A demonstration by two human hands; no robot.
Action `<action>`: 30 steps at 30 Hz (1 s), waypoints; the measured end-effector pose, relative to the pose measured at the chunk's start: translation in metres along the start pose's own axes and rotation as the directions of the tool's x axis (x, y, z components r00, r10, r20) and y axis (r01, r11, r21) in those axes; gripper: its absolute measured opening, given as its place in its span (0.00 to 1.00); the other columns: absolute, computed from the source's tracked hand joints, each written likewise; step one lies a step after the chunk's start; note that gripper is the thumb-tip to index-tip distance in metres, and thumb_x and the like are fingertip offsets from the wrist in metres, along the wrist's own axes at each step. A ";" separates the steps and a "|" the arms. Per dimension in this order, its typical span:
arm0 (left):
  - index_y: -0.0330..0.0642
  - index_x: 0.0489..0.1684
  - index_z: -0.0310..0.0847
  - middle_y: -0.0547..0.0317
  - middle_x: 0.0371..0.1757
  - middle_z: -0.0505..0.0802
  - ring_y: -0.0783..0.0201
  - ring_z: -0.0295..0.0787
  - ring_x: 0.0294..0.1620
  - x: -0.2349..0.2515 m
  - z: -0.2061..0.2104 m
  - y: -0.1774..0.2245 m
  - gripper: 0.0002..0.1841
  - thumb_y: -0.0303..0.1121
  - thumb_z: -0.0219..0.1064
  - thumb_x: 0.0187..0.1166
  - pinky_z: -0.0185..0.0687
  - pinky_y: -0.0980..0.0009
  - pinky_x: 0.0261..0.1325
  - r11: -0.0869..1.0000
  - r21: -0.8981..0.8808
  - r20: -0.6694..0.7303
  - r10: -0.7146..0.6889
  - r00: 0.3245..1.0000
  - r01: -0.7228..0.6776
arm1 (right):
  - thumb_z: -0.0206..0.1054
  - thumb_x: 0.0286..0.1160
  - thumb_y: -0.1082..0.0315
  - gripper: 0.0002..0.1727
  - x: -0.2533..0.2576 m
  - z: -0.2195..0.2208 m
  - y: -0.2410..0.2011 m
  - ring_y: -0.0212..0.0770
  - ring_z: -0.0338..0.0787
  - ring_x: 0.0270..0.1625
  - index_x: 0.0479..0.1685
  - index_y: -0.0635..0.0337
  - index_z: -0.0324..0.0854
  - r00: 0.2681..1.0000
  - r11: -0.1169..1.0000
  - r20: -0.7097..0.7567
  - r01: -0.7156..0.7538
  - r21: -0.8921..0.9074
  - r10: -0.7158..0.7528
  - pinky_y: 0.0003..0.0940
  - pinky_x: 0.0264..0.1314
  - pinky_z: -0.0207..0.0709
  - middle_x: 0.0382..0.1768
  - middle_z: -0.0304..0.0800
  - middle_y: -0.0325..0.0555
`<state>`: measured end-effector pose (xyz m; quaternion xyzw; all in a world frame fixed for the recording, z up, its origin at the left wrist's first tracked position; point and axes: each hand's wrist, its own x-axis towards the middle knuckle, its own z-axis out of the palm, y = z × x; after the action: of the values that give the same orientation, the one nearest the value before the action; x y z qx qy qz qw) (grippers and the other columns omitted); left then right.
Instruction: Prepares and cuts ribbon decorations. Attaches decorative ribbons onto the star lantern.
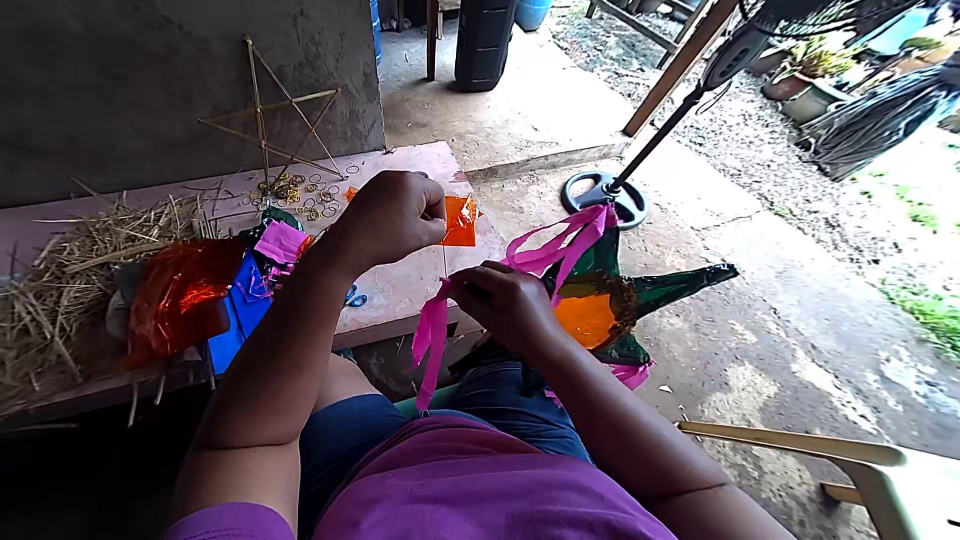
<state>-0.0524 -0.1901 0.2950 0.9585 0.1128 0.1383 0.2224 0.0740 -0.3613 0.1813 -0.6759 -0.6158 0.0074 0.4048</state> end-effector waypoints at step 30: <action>0.31 0.37 0.85 0.66 0.19 0.84 0.79 0.70 0.14 -0.077 0.162 0.002 0.08 0.23 0.62 0.85 0.63 0.84 0.19 0.254 -0.851 0.212 -0.634 0.743 0.460 | 0.69 0.83 0.60 0.10 0.032 -0.010 0.025 0.47 0.90 0.40 0.49 0.54 0.92 0.964 0.970 0.107 -0.239 -0.054 0.243 0.56 0.45 0.81 0.41 0.93 0.46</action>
<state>-0.0731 -0.2768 0.1398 0.5913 0.3717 0.1715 0.6948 0.1075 -0.3381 0.1896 -0.7523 -0.5509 0.0824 0.3517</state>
